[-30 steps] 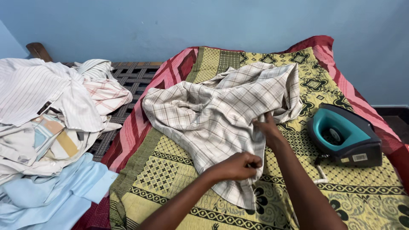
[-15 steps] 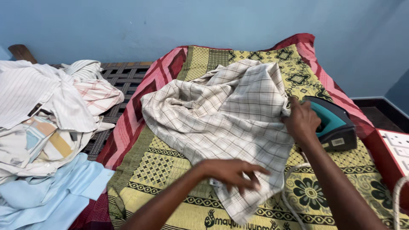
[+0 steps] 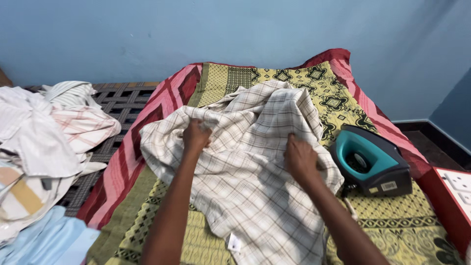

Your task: The person irons a plaid shirt on a bed using a handheld iron. They smooth the fabric, move the iron across the shirt, and button the collar at the end.

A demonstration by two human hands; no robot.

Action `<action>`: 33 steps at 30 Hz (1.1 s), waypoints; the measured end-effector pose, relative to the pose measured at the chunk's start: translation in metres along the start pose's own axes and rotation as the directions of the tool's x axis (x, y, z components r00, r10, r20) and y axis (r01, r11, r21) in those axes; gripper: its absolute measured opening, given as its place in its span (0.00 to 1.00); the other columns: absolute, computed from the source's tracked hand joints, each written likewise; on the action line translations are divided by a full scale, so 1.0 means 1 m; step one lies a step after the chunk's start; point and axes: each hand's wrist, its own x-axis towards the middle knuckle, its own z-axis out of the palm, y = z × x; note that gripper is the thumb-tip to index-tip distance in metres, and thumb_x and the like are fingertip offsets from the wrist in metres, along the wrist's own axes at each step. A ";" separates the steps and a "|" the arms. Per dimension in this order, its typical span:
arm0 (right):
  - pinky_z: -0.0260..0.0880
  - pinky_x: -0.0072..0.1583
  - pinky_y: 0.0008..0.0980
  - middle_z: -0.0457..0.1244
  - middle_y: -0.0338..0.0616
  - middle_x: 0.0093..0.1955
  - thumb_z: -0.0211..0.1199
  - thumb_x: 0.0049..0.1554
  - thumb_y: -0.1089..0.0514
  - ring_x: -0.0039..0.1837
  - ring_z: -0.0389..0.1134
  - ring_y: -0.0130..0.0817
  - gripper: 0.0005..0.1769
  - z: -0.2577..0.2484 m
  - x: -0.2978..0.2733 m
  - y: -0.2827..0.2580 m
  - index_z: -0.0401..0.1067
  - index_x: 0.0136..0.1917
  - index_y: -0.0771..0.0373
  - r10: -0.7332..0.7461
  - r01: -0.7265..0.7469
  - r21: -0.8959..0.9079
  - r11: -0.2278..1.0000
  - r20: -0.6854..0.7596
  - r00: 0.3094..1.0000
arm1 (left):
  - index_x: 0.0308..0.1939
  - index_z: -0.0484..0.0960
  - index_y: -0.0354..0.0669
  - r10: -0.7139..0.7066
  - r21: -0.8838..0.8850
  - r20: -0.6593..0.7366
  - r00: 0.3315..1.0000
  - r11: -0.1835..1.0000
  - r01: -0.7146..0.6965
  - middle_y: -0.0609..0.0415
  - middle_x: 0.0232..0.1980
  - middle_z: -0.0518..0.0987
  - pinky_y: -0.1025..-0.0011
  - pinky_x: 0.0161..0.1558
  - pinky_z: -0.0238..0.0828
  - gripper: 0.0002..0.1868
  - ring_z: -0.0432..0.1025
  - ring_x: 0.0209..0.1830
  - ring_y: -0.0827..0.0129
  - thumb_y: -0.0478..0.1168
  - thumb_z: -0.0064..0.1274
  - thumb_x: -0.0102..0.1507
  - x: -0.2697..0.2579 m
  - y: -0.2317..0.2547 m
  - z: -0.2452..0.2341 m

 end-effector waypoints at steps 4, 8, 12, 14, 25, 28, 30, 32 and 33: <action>0.72 0.48 0.57 0.69 0.62 0.45 0.65 0.52 0.59 0.49 0.72 0.60 0.47 0.027 0.015 0.001 0.50 0.80 0.66 0.067 -0.065 0.033 0.997 -0.066 0.996 | 0.43 0.84 0.35 0.071 0.526 0.075 0.995 0.845 -0.100 0.42 0.38 0.86 0.60 0.50 0.76 0.20 0.81 0.42 0.52 0.44 0.68 0.54 0.028 -0.027 0.015; 0.73 0.52 0.59 0.69 0.62 0.48 0.61 0.58 0.59 0.53 0.72 0.62 0.19 0.071 0.026 0.016 0.67 0.62 0.64 0.106 -0.099 0.071 0.993 -0.099 0.989 | 0.45 0.85 0.38 0.028 0.596 0.171 0.985 0.793 -0.126 0.42 0.41 0.87 0.58 0.52 0.78 0.20 0.83 0.45 0.51 0.42 0.65 0.51 0.067 -0.060 0.026; 0.72 0.55 0.59 0.70 0.62 0.49 0.56 0.63 0.58 0.53 0.72 0.62 0.09 0.086 0.026 0.019 0.75 0.51 0.62 0.121 -0.105 0.146 0.984 -0.102 0.987 | 0.51 0.81 0.35 -0.054 0.747 0.184 0.981 0.657 -0.104 0.37 0.51 0.82 0.59 0.55 0.75 0.27 0.79 0.53 0.48 0.41 0.68 0.51 0.106 -0.054 0.034; 0.70 0.55 0.59 0.69 0.66 0.48 0.59 0.60 0.57 0.52 0.71 0.64 0.11 0.077 0.026 0.019 0.75 0.53 0.64 0.151 -0.088 0.288 0.954 -0.205 0.967 | 0.62 0.73 0.42 -0.120 0.520 0.024 0.992 0.849 0.090 0.36 0.55 0.80 0.54 0.57 0.70 0.33 0.74 0.57 0.44 0.39 0.65 0.53 0.121 -0.043 0.026; 0.54 0.72 0.46 0.48 0.55 0.82 0.60 0.54 0.66 0.77 0.49 0.60 0.32 0.077 0.051 0.009 0.61 0.72 0.67 -0.221 0.310 0.409 0.858 -0.249 0.943 | 0.79 0.41 0.29 0.426 0.153 0.132 0.895 0.883 -0.443 0.26 0.79 0.54 0.56 0.75 0.48 0.43 0.51 0.79 0.38 0.47 0.48 0.72 0.159 -0.055 0.054; 0.46 0.76 0.44 0.39 0.54 0.85 0.58 0.57 0.66 0.82 0.43 0.55 0.38 0.088 0.060 0.020 0.50 0.78 0.68 -0.201 0.274 0.487 0.829 -0.198 0.959 | 0.79 0.39 0.32 0.333 0.318 0.183 0.925 0.871 -0.376 0.28 0.77 0.57 0.55 0.73 0.54 0.47 0.56 0.76 0.37 0.47 0.51 0.67 0.128 -0.055 0.052; 0.46 0.79 0.43 0.44 0.54 0.84 0.58 0.55 0.67 0.83 0.42 0.55 0.39 0.090 0.064 0.030 0.53 0.79 0.66 -0.195 0.278 0.447 0.850 -0.223 0.955 | 0.80 0.38 0.34 0.326 0.377 0.195 0.925 0.846 -0.378 0.29 0.76 0.59 0.54 0.71 0.57 0.49 0.59 0.73 0.36 0.46 0.52 0.65 0.104 -0.054 0.052; 0.45 0.80 0.42 0.45 0.50 0.85 0.58 0.56 0.65 0.84 0.44 0.53 0.38 0.089 0.061 0.031 0.55 0.79 0.63 -0.208 0.259 0.433 0.863 -0.162 0.965 | 0.79 0.45 0.32 0.500 0.365 0.163 0.850 0.770 -0.523 0.28 0.73 0.64 0.53 0.69 0.62 0.46 0.62 0.71 0.35 0.42 0.54 0.64 0.080 -0.055 0.047; 0.45 0.80 0.42 0.46 0.48 0.85 0.58 0.57 0.64 0.85 0.44 0.52 0.38 0.085 0.059 0.030 0.56 0.79 0.62 -0.214 0.251 0.426 0.869 -0.132 0.968 | 0.79 0.48 0.34 0.561 0.342 0.143 0.816 0.745 -0.572 0.30 0.72 0.66 0.52 0.68 0.64 0.44 0.65 0.70 0.36 0.40 0.53 0.63 0.067 -0.055 0.043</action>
